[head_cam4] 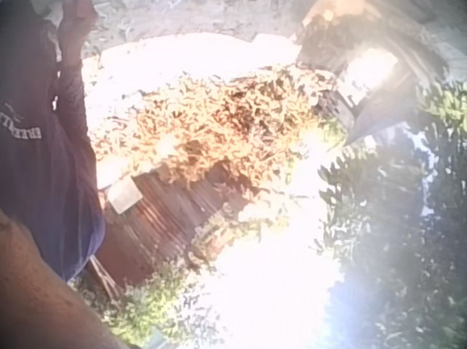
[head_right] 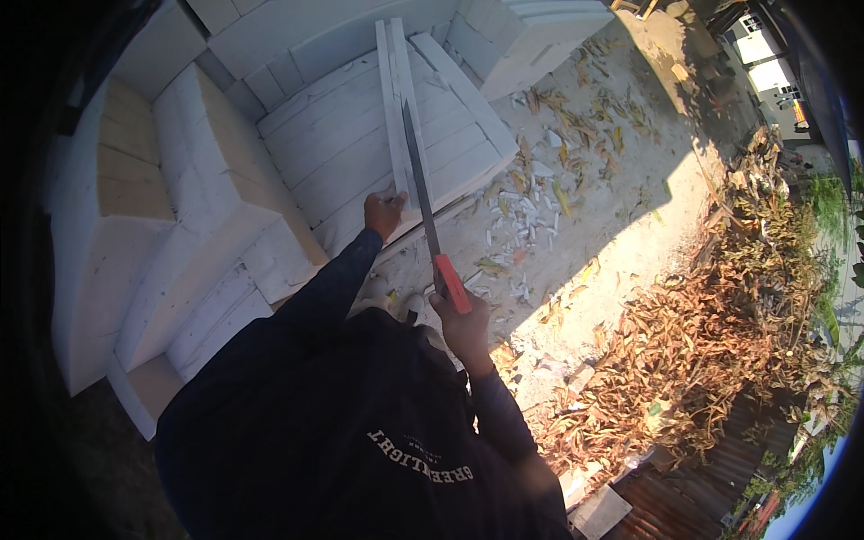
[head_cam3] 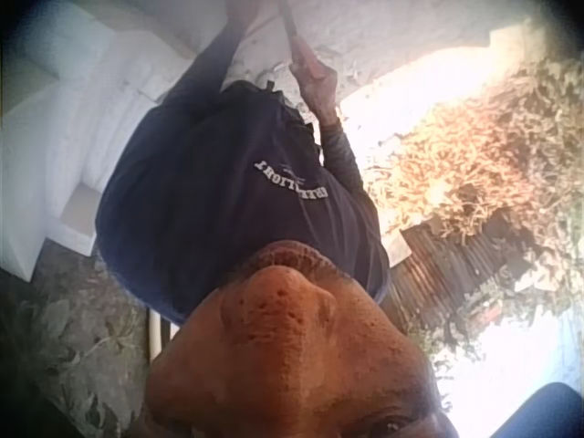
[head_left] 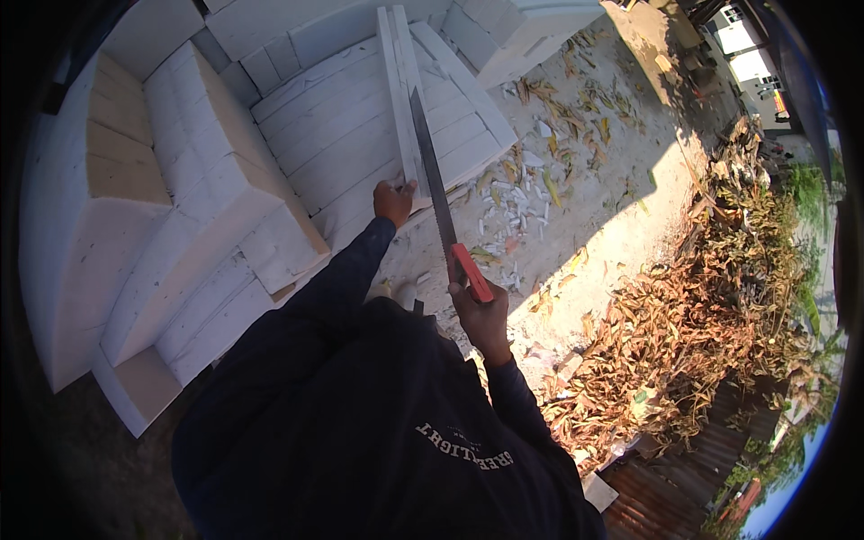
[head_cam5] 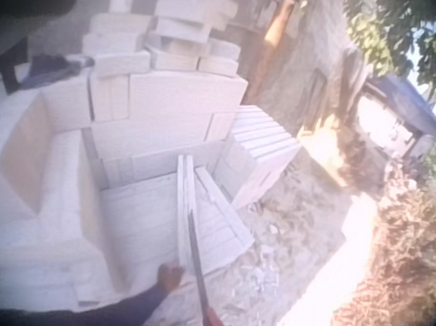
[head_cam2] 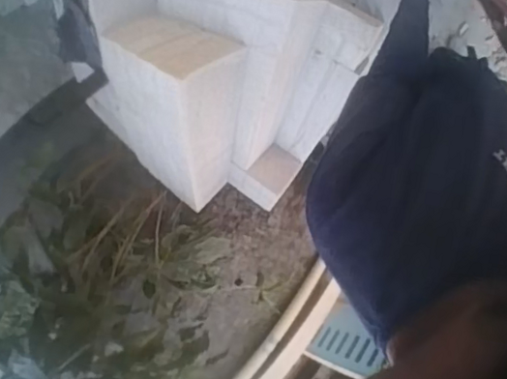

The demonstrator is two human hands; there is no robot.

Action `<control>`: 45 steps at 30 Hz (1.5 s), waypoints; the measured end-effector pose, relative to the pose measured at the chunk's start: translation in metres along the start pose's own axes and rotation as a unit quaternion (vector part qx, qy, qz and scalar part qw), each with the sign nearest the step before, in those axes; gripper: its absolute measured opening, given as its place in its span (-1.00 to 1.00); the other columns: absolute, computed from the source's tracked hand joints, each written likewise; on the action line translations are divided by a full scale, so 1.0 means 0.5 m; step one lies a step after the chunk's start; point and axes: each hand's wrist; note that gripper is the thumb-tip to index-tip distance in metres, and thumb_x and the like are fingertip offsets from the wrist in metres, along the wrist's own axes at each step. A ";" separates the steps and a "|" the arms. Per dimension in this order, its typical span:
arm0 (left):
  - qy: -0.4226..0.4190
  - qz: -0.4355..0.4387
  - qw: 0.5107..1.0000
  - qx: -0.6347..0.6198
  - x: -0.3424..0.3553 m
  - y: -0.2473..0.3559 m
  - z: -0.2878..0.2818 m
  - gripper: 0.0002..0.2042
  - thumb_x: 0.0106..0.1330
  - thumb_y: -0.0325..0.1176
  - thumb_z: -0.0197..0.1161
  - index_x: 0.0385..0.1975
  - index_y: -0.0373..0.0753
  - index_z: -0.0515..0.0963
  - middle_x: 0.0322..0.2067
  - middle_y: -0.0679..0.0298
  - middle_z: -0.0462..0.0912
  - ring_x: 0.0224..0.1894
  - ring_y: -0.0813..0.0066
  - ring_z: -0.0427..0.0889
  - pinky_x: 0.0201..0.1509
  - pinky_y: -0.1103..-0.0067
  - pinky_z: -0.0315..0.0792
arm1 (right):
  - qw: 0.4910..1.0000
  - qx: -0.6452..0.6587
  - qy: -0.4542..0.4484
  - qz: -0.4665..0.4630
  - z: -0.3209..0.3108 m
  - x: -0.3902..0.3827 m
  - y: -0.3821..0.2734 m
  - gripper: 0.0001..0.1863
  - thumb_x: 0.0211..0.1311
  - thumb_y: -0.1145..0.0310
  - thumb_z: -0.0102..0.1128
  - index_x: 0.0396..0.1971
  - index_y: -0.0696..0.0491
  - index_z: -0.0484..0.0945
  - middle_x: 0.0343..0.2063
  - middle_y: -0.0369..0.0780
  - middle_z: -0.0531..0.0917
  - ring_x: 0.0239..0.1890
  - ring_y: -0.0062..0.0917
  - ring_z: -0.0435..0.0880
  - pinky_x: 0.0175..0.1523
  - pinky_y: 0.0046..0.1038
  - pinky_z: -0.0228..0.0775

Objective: The person uses a hand saw to cut a long, white wooden plank that is resting on a stack of similar planks. They hold the plank with their left hand and saw with their right hand, making repeated back-and-forth motions. The person briefly pauses to adjust the plank before continuing the cut.

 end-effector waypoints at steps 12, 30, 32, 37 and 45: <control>0.013 -0.013 0.999 -0.050 0.026 -0.055 0.006 -0.59 0.30 -0.21 0.49 -0.14 -0.53 0.68 -0.32 0.00 0.74 -0.28 0.32 0.72 -0.16 0.46 0.53 | 0.998 0.020 0.044 -0.029 0.033 0.050 -0.014 -0.65 0.24 0.40 0.41 -0.01 0.22 0.66 -0.57 -0.05 0.62 -0.55 -0.27 0.60 -0.32 -0.33 0.45; 0.003 -0.041 0.999 -0.034 0.022 -0.042 0.002 -0.53 0.22 -0.13 0.55 -0.13 -0.48 0.69 -0.17 -0.15 0.79 -0.07 0.08 0.79 0.06 0.38 0.59 | 0.997 0.037 0.058 -0.031 0.060 0.030 -0.013 -0.77 0.31 0.38 0.41 -0.34 0.23 0.58 -0.65 -0.22 0.44 -0.54 -0.60 0.32 -0.39 -0.40 0.32; -0.004 -0.050 0.998 -0.048 0.015 -0.030 0.010 -0.52 0.22 -0.13 0.55 -0.12 -0.49 0.69 -0.17 -0.15 0.79 -0.07 0.07 0.79 0.06 0.38 0.59 | 0.997 0.003 0.060 -0.045 0.060 0.025 0.003 -0.68 0.29 0.38 0.41 -0.08 0.24 0.58 -0.57 -0.11 0.53 -0.47 -0.46 0.49 -0.32 -0.38 0.41; -0.007 -0.035 0.999 -0.029 0.008 -0.021 0.001 -0.52 0.21 -0.15 0.56 -0.10 -0.50 0.68 -0.19 -0.14 0.79 -0.09 0.08 0.79 0.04 0.38 0.60 | 0.999 -0.032 0.026 -0.008 0.056 0.028 0.004 -0.36 0.27 0.36 0.42 0.31 0.26 0.48 -0.28 0.12 0.74 -0.21 -0.16 0.84 -0.15 -0.33 0.59; 0.014 -0.013 1.000 -0.024 0.018 -0.042 -0.023 -0.51 0.24 -0.13 0.53 -0.09 -0.51 0.68 -0.17 -0.13 0.79 -0.10 0.07 0.80 0.04 0.36 0.60 | 1.000 -0.006 0.000 -0.028 0.069 0.030 0.013 -0.28 0.26 0.31 0.45 0.39 0.19 0.42 -0.05 0.13 0.73 0.06 -0.18 0.78 0.04 -0.35 0.58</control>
Point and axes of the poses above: each hand's wrist, its own x-axis towards the middle knuckle, its own z-axis out of the palm, y = z × x
